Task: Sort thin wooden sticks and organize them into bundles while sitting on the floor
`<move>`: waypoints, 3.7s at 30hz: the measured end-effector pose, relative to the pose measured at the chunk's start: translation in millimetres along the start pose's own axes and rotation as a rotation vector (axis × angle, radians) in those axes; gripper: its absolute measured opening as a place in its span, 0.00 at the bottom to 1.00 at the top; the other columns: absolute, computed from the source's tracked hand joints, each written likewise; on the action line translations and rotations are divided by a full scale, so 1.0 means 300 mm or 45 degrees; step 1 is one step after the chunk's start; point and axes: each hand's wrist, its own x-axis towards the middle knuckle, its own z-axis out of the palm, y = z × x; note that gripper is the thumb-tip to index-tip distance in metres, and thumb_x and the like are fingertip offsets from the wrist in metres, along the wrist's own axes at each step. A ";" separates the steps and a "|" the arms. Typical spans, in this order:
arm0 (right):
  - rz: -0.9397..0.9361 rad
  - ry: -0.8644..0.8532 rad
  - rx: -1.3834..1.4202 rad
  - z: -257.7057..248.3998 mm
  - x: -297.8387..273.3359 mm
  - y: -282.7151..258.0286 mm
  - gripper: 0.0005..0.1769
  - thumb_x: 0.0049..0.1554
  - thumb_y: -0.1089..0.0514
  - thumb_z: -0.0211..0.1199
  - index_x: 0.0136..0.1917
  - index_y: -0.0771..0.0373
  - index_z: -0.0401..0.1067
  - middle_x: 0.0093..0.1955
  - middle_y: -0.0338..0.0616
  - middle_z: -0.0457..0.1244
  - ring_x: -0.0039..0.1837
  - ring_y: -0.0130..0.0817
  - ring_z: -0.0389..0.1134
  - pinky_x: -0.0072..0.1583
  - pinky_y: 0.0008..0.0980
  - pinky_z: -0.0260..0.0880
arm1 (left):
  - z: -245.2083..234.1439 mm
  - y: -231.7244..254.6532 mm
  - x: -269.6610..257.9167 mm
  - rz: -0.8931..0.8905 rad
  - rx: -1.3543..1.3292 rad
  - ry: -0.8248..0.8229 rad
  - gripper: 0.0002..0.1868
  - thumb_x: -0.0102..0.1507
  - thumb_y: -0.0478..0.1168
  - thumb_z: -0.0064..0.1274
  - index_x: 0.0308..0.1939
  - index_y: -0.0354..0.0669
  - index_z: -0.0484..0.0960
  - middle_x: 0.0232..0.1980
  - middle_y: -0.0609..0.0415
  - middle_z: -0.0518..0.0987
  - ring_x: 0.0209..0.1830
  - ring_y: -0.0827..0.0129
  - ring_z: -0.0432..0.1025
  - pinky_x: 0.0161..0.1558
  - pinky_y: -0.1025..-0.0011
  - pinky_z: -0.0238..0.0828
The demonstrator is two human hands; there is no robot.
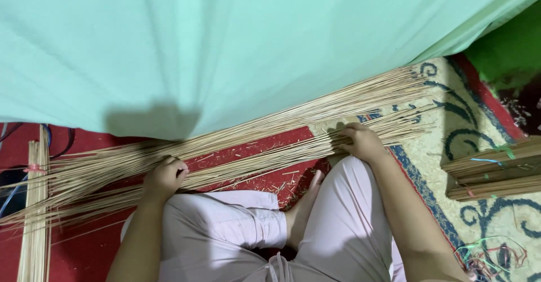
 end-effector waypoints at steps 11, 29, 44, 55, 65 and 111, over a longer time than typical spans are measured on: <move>-0.425 0.353 -0.334 0.146 0.221 -0.047 0.10 0.53 0.45 0.62 0.48 0.43 0.77 0.51 0.30 0.67 0.55 0.35 0.72 0.51 0.39 0.73 | 0.161 0.105 0.216 0.405 0.265 0.594 0.11 0.63 0.55 0.54 0.47 0.66 0.80 0.48 0.65 0.77 0.51 0.69 0.77 0.47 0.68 0.81; -0.706 0.752 0.134 0.178 0.308 -0.127 0.13 0.66 0.46 0.55 0.45 0.48 0.76 0.48 0.35 0.66 0.50 0.37 0.70 0.50 0.37 0.70 | 0.217 0.172 0.289 0.248 0.387 0.850 0.10 0.71 0.58 0.46 0.48 0.68 0.81 0.44 0.63 0.79 0.45 0.67 0.78 0.41 0.65 0.81; -0.419 0.470 -0.057 0.077 0.247 -0.192 0.13 0.51 0.60 0.73 0.50 0.52 0.75 0.47 0.33 0.65 0.56 0.32 0.67 0.64 0.38 0.66 | 0.161 0.322 0.223 0.632 0.424 0.643 0.22 0.61 0.53 0.55 0.58 0.58 0.78 0.59 0.64 0.77 0.51 0.69 0.73 0.57 0.67 0.71; -0.642 1.555 -0.092 -0.281 -0.024 -0.388 0.17 0.51 0.55 0.78 0.54 0.44 0.79 0.58 0.37 0.69 0.61 0.38 0.69 0.79 0.46 0.36 | -0.081 0.467 0.050 0.881 -0.084 0.879 0.05 0.63 0.31 0.56 0.33 0.31 0.82 0.40 0.46 0.84 0.37 0.62 0.79 0.45 0.67 0.78; -0.775 1.424 0.724 -0.304 -0.152 -0.754 0.23 0.48 0.71 0.59 0.54 0.51 0.75 0.62 0.39 0.67 0.70 0.38 0.63 0.83 0.55 0.41 | -0.776 0.558 -0.490 0.826 -0.675 1.459 0.08 0.74 0.28 0.40 0.45 0.30 0.76 0.26 0.54 0.74 0.15 0.77 0.57 0.17 0.75 0.49; -0.694 1.071 0.033 -0.450 -0.600 -0.619 0.13 0.56 0.64 0.70 0.55 0.60 0.80 0.39 0.39 0.62 0.42 0.35 0.54 0.53 0.38 0.52 | -0.347 0.595 -0.703 0.898 -1.907 0.927 0.10 0.68 0.37 0.53 0.50 0.35 0.80 0.47 0.46 0.84 0.40 0.66 0.79 0.45 0.71 0.83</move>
